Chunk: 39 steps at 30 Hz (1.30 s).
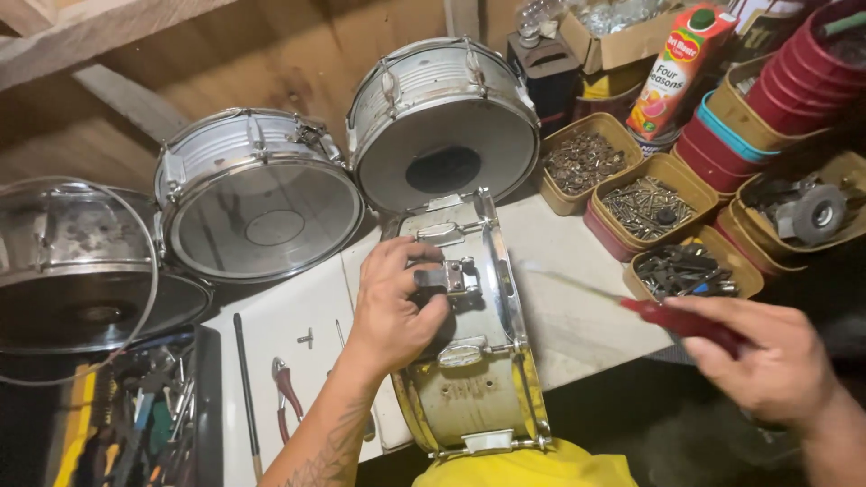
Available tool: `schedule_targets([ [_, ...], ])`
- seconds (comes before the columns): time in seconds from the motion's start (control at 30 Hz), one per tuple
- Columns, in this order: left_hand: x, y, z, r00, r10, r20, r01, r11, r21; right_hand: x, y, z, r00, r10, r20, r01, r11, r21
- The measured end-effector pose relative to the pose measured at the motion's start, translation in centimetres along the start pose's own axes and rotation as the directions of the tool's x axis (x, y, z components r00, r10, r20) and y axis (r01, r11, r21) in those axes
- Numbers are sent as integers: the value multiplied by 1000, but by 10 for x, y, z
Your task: Repairing a snare drum by removing hardware components using a screwdriver
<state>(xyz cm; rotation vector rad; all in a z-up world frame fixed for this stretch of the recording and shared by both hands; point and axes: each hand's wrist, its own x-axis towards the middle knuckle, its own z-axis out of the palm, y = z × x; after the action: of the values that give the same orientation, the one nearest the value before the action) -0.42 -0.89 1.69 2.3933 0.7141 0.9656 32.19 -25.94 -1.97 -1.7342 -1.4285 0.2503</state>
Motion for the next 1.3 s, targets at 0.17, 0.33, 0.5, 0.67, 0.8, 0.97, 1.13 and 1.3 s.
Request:
schedule_targets([
  [0.17, 0, 2, 0, 1000, 5, -23, -5, 1000, -3, 10, -31, 13, 976, -205, 77, 208, 978, -28],
  [0.33, -1, 1, 1, 999, 14, -29, -14, 1000, 10, 9, -47, 18, 974, -205, 93, 209, 977, -39],
  [0.5, 0, 4, -1, 1000, -26, -4, 26, 1000, 0, 8, -59, 19, 974, -207, 88, 215, 973, -86],
  [0.67, -1, 3, -1, 1000, -20, -13, 20, 1000, -3, 1, -69, 14, 980, -177, 93, 188, 975, -118],
  [0.8, -1, 2, 0, 1000, -12, -14, 12, 1000, -6, -2, -77, 16, 980, -181, 82, 191, 973, -127],
  [0.97, -1, 0, 1, 999, 6, -36, -5, 1000, 2, -9, -75, 18, 985, -145, 88, 158, 975, -156],
  [1.13, -1, -1, 2, 999, 25, -46, -25, 1000, 9, -13, -80, 24, 989, -138, 54, 144, 978, -148],
  [1.3, -2, -1, 1, 999, 8, -32, -8, 1000, 8, -18, -76, 27, 993, -93, 69, 104, 980, -168],
])
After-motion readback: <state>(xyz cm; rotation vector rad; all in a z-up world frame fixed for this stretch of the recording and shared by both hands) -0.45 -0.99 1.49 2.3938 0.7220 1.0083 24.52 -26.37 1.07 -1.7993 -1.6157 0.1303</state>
